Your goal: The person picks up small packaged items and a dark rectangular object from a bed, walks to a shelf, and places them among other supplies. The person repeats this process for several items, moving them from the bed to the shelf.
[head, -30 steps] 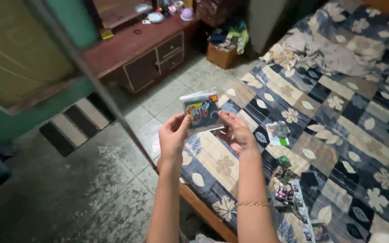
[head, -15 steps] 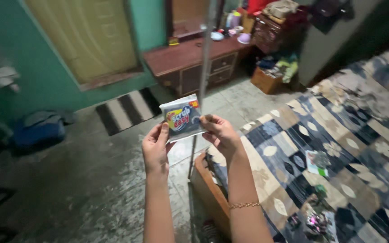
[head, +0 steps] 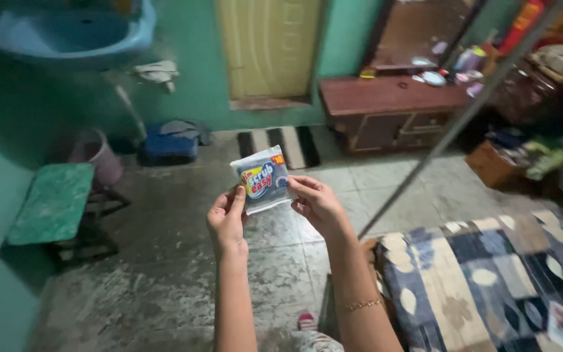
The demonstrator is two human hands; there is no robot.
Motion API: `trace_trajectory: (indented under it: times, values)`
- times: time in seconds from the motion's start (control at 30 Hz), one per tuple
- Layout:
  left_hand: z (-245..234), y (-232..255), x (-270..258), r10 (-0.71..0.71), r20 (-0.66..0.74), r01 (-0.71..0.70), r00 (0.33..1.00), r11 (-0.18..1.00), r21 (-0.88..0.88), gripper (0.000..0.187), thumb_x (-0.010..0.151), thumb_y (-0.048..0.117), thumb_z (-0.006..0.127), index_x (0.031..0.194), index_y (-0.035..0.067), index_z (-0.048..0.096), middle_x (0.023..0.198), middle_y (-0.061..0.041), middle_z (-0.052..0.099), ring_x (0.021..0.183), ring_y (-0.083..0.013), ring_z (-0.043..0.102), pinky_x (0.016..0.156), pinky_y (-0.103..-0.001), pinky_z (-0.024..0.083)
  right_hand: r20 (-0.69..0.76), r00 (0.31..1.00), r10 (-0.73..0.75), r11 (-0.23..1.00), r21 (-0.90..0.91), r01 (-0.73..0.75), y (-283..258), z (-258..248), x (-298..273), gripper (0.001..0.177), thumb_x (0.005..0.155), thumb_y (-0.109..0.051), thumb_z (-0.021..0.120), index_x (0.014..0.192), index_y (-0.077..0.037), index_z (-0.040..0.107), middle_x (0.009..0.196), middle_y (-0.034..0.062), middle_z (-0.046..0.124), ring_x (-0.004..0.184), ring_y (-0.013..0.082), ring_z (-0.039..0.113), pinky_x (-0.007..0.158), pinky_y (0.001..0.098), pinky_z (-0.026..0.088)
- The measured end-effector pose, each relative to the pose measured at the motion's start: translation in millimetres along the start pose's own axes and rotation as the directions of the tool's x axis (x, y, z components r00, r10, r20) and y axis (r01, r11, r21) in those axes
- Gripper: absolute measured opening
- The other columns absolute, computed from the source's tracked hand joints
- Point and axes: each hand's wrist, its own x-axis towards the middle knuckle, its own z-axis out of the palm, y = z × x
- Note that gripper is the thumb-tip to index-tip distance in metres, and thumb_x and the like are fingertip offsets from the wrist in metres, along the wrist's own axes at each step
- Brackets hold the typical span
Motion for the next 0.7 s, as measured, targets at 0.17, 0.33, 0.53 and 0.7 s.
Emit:
trace_trajectory:
  times: [0.17,0.33,0.53,0.7]
  values:
    - [-38,27,17,0.076,-0.075,-0.073,0.994,0.997,0.037,0.014,0.096,0.023,0.076,0.100,0.010,0.074,0.089,0.005,0.071,0.076,-0.0040,0.061,0.062,-0.022,0.045,0.084,0.995,0.044,0.999,-0.016,-0.043,24,37,45,0.024,0.095,-0.012,0.073,0.113,0.003,0.071,0.089,0.0031,0.069,0.064,0.0064,0.054,0.055,0.0206,0.044]
    - [-60,68,40,0.110,-0.137,-0.103,0.984,0.993,0.061,0.016,0.092,0.022,0.074,0.104,0.011,0.073,0.094,0.006,0.072,0.084,-0.0040,0.068,0.068,-0.023,0.055,0.173,0.979,0.106,0.994,-0.006,-0.106,42,82,104,0.024,0.094,-0.012,0.071,0.113,0.004,0.070,0.091,0.0035,0.070,0.067,0.0074,0.056,0.057,0.0221,0.046]
    - [-81,102,96,0.201,-0.211,-0.186,0.957,0.979,0.086,0.020,0.091,0.018,0.076,0.108,0.009,0.074,0.096,0.003,0.072,0.082,-0.0062,0.067,0.069,-0.024,0.056,0.305,0.931,0.198,0.980,-0.065,-0.187,52,138,182,0.023,0.095,-0.015,0.072,0.113,0.000,0.071,0.092,0.0004,0.070,0.069,0.0060,0.057,0.060,0.0225,0.047]
    - [-93,116,142,0.295,-0.290,-0.287,0.910,0.955,0.072,0.020,0.089,0.014,0.077,0.106,0.005,0.072,0.094,0.001,0.072,0.080,-0.0076,0.068,0.070,-0.026,0.059,0.351,0.894,0.280,0.960,-0.111,-0.257,52,178,233,0.022,0.094,-0.017,0.071,0.112,-0.004,0.072,0.092,-0.0012,0.071,0.072,0.0059,0.058,0.062,0.0224,0.047]
